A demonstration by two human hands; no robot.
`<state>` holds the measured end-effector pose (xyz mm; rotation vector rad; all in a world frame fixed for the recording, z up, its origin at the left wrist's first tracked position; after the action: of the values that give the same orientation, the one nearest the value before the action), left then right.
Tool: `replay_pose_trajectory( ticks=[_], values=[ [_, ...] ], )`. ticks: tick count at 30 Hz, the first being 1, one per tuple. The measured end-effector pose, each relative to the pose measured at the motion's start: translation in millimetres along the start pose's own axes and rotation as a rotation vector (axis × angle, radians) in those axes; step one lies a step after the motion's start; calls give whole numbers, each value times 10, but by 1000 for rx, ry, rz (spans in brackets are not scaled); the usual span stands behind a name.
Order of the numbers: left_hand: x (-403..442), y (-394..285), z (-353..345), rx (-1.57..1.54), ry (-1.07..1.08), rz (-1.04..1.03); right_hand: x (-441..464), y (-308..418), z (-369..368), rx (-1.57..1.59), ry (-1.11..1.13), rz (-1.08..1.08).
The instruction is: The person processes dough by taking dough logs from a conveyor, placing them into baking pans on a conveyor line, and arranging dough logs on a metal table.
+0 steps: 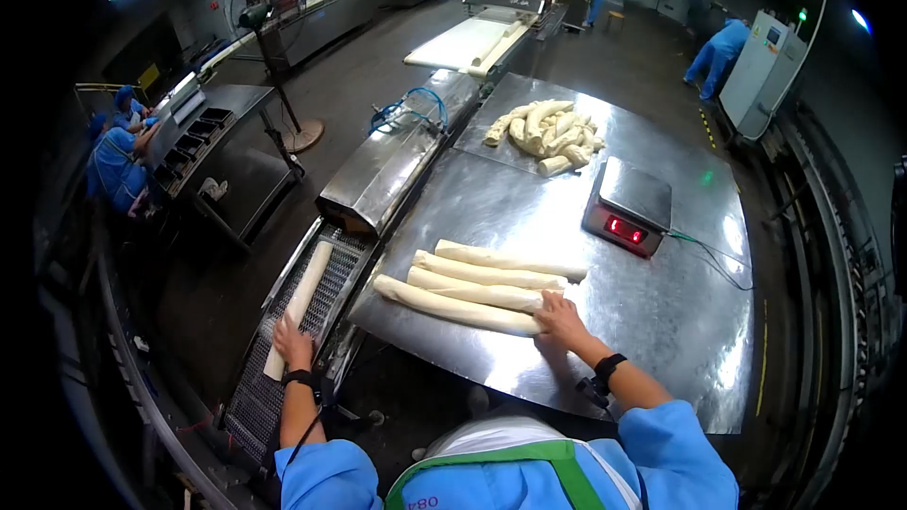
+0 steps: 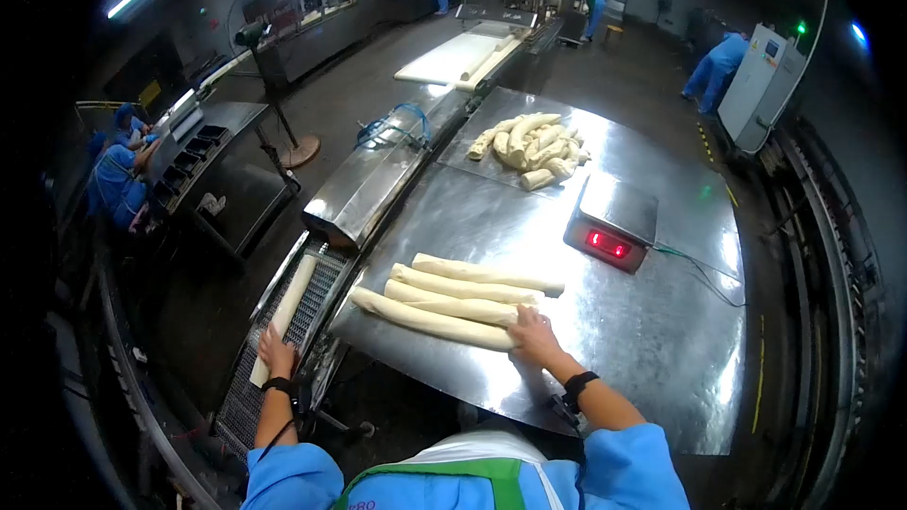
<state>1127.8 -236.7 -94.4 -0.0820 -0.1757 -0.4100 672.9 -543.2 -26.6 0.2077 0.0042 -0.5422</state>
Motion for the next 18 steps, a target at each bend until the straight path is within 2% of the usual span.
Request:
replay_pose_trajectory(
  ticks=[2,4,6,9,10,12,14,16,18],
  values=[
    [6,321,85,-31,67,28,-18,-57,-34,4,-12,20],
    [-54,532,182,-58,233,104,-79,-23,39,103,103,-123],
    [-114,769,142,-60,246,89,-84,-8,36,-8,140,-159],
    [-212,934,165,-95,226,37,1,-102,-168,-210,-19,117],
    [-261,996,202,-107,223,34,17,-64,-104,-215,-20,105],
    [-333,1118,320,-59,365,136,111,32,0,-76,69,102],
    [-331,1469,64,-174,379,111,148,58,28,-92,44,93],
    [-359,1444,110,-166,438,143,206,113,51,-117,162,36],
    [-473,1537,174,-708,614,236,244,38,-81,-65,138,18]
  ],
)
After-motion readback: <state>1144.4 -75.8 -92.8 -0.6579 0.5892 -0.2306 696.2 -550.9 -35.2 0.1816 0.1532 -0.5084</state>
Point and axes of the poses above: each hand's wrist, its own x-axis towards the middle knuckle, its own z-axis out of the back of the hand, y = z × x, the point moved 2 cm from there along x, towards the middle knuckle, and after that the axes turned 2 degrees about z, right-handed, at the moved point
